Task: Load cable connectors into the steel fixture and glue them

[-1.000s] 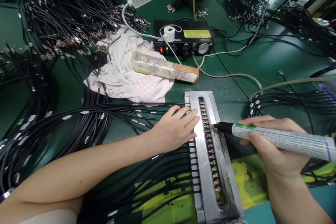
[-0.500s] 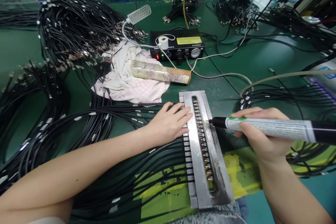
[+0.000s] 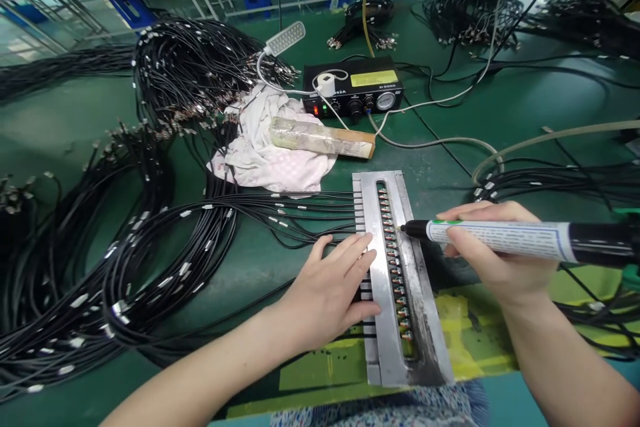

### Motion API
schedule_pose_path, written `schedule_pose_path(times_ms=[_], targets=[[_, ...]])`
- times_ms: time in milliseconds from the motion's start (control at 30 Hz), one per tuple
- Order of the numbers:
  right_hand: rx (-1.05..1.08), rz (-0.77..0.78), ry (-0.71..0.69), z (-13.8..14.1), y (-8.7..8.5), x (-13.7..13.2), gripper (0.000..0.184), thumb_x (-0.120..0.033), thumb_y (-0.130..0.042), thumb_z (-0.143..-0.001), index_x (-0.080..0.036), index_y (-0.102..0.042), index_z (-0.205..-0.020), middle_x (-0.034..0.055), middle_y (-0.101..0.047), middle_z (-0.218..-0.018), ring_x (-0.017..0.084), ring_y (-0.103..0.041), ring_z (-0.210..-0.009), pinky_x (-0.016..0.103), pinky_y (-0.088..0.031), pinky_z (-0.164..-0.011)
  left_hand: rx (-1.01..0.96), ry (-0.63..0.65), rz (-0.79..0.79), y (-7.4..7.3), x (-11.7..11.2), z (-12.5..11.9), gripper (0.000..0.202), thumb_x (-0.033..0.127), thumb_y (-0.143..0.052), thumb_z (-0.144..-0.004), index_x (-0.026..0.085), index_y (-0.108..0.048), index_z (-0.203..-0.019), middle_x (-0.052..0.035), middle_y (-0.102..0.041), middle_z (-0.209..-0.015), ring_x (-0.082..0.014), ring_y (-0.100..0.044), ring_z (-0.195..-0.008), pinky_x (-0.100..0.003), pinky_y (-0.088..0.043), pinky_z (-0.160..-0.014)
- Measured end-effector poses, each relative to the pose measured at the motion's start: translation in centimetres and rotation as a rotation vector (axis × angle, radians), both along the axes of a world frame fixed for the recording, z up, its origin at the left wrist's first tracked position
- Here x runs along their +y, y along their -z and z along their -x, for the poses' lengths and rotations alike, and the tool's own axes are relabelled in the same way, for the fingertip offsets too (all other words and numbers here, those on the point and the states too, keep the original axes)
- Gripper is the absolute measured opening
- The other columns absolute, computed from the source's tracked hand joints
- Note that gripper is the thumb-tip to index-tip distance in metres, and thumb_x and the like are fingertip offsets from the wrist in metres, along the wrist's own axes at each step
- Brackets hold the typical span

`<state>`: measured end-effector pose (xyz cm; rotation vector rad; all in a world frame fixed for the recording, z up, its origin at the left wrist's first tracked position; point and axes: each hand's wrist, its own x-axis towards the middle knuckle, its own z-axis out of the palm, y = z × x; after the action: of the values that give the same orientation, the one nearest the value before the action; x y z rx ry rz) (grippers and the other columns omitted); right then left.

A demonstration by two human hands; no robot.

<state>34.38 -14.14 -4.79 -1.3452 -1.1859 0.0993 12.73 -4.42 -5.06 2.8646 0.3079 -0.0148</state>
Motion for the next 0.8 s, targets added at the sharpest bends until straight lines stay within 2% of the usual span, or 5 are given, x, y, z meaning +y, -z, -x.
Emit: schedule_pose_path(times_ms=[233, 567, 800], targets=[[-0.017, 0.005, 0.009, 0.1, -0.1, 0.1, 0.022, -0.006, -0.067, -0.066, -0.021, -0.056, -0.076, -0.0022, -0.061, -0.059, 0.021, -0.066, -0.065, 0.036, -0.053, -0.058, -0.094, -0.033, 0.023, 1.3, -0.1, -0.2, 0.048, 0.047, -0.039, -0.092, 0.014, -0.041, -0.126, -0.0150, -0.039, -0.140, -0.0256, -0.036, -0.129, -0.052, -0.026, -0.102], [0.004, 0.030, 0.014, 0.1, -0.1, -0.1, 0.021, -0.005, -0.068, -0.063, -0.020, -0.057, -0.074, -0.0008, -0.063, -0.063, 0.021, -0.066, -0.065, 0.036, -0.053, -0.057, -0.120, -0.013, -0.010, 1.8, 0.0, 0.0, 0.047, 0.045, -0.037, -0.093, 0.013, -0.042, -0.126, -0.0156, -0.038, -0.141, -0.0248, -0.036, -0.129, -0.052, -0.025, -0.103], [0.065, 0.061, -0.008, 0.3, -0.2, -0.4, 0.023, -0.005, -0.067, -0.065, -0.023, -0.057, -0.075, -0.0012, -0.061, -0.061, 0.022, -0.065, -0.066, 0.037, -0.054, -0.056, -0.130, -0.006, -0.024, 1.8, 0.0, 0.0, 0.046, 0.045, -0.037, -0.093, 0.013, -0.041, -0.127, -0.0155, -0.038, -0.140, -0.0247, -0.036, -0.128, -0.052, -0.026, -0.102]])
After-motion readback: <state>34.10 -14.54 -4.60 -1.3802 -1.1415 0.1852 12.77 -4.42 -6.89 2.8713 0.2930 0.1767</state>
